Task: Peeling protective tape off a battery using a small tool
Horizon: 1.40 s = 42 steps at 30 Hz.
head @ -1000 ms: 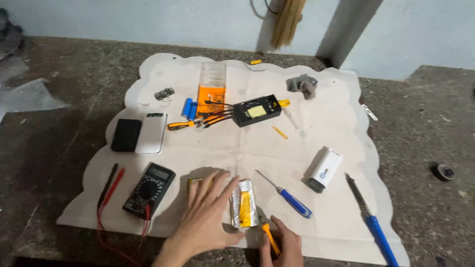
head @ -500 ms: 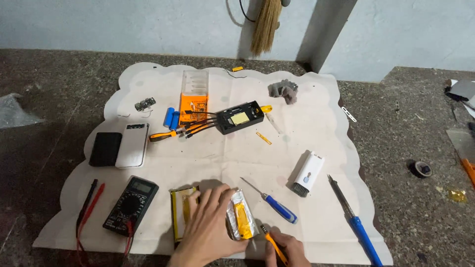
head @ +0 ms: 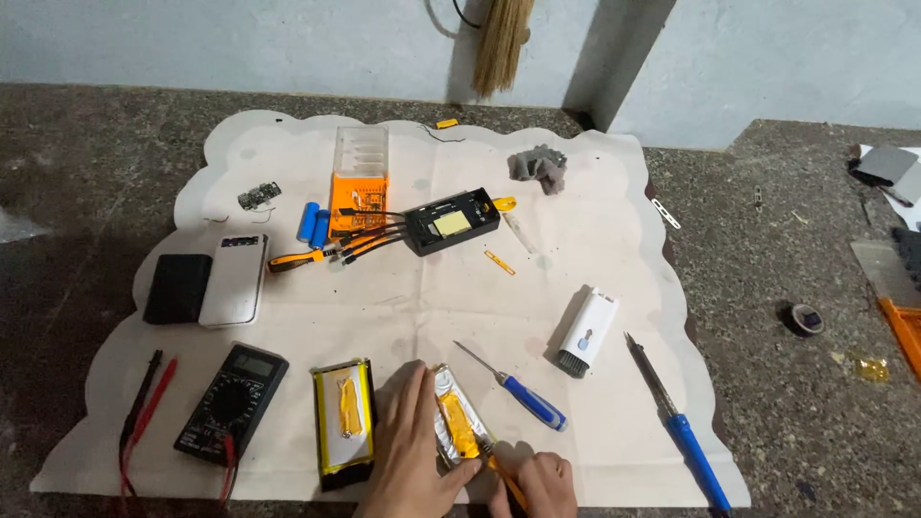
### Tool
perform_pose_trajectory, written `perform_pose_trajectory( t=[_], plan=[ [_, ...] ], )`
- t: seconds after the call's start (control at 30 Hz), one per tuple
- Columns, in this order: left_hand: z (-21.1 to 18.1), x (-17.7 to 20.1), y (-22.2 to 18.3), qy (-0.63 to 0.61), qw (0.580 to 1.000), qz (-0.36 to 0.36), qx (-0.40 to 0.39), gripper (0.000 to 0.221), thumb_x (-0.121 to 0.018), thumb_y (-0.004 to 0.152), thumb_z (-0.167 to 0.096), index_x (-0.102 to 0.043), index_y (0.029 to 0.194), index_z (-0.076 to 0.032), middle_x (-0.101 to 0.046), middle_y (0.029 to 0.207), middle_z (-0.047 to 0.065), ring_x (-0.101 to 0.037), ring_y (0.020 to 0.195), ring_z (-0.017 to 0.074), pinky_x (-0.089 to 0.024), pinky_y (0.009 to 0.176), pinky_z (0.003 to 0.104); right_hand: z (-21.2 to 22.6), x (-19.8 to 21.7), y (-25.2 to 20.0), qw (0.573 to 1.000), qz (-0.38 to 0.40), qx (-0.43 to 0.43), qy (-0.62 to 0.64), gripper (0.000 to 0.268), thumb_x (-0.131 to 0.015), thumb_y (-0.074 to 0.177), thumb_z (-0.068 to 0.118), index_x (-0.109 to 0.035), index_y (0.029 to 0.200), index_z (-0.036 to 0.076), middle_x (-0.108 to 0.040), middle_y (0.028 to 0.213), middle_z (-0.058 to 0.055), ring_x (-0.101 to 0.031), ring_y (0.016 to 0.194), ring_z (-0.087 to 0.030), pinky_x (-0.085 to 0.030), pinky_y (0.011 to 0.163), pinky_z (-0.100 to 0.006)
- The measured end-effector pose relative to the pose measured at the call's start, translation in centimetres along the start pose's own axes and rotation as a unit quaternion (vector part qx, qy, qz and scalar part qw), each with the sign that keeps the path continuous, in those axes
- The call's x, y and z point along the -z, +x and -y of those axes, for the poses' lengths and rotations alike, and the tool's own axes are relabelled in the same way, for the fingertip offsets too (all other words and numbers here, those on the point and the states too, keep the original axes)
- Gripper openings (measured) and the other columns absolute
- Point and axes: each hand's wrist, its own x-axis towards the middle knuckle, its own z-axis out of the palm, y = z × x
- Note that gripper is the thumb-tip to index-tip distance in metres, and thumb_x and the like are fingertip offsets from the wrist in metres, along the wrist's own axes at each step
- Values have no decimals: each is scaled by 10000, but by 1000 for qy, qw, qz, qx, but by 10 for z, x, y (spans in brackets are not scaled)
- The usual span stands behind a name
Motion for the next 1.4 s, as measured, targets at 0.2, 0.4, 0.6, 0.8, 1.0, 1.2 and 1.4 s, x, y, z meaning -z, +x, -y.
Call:
perform_pose_trajectory(
  t=[0.2, 0.4, 0.6, 0.8, 1.0, 1.2, 1.4],
  plan=[
    [15, -23, 2, 24, 969, -201, -142, 1276, -959, 687, -484, -199, 1592, -4, -133, 1716, 162, -38, 1567, 429, -96, 1220, 564, -16, -10, -4, 997, 38, 51, -36, 194, -701, 770, 242, -727, 958, 201, -572, 714, 34, -578, 721, -165, -413, 736, -300],
    [8, -25, 5, 40, 992, -111, -52, 1302, -976, 725, -458, -102, 1596, -41, 61, 1734, 142, 135, 1541, 497, -54, 1159, 656, -36, -15, -10, 994, 45, 77, -65, 196, -662, 784, 328, -671, 916, 183, -489, 722, -12, -524, 743, -204, -404, 730, -339],
    [12, -26, 4, -5, 993, -108, -49, 1293, -972, 729, -457, -100, 1615, -101, 28, 1746, 75, 123, 1562, 452, -64, 1172, 637, -38, -13, -14, 993, 103, -5, -58, 208, -737, 736, 304, -707, 919, 210, -551, 729, -9, -581, 725, -222, -495, 763, -346],
    [9, -21, 4, -33, 994, -97, -38, 1263, -995, 743, -353, -106, 1609, -119, 55, 1747, 51, 159, 1563, 434, -1, 1197, 612, -28, -9, -3, 996, 36, 66, -38, 208, -719, 750, 268, -682, 922, 156, -642, 819, -18, -565, 697, -208, -449, 690, -319],
    [12, -23, 5, -31, 994, -97, -35, 1301, -1005, 717, -384, -99, 1617, -137, 41, 1748, 39, 151, 1569, 432, -37, 1186, 636, -36, -11, -8, 992, 61, 83, -68, 192, -752, 755, 263, -708, 932, 203, -591, 739, -13, -576, 743, -196, -407, 662, -335],
    [5, -16, 3, -74, 992, -95, -27, 1276, -1000, 697, -300, -117, 1603, -141, 42, 1750, 21, 166, 1579, 402, -5, 1197, 632, -31, -12, -8, 995, 26, 70, -68, 256, -719, 695, 225, -720, 951, 223, -645, 801, -6, -560, 679, -201, -438, 665, -313],
    [4, -17, 3, -96, 988, -121, -18, 1322, -1041, 567, -231, -197, 1583, -178, 125, 1728, 143, 153, 1588, 369, -19, 1202, 579, -44, -17, -15, 991, 27, 102, -82, 203, -699, 708, 247, -693, 906, 202, -581, 772, -58, -550, 693, -236, -430, 649, -337]
  ],
)
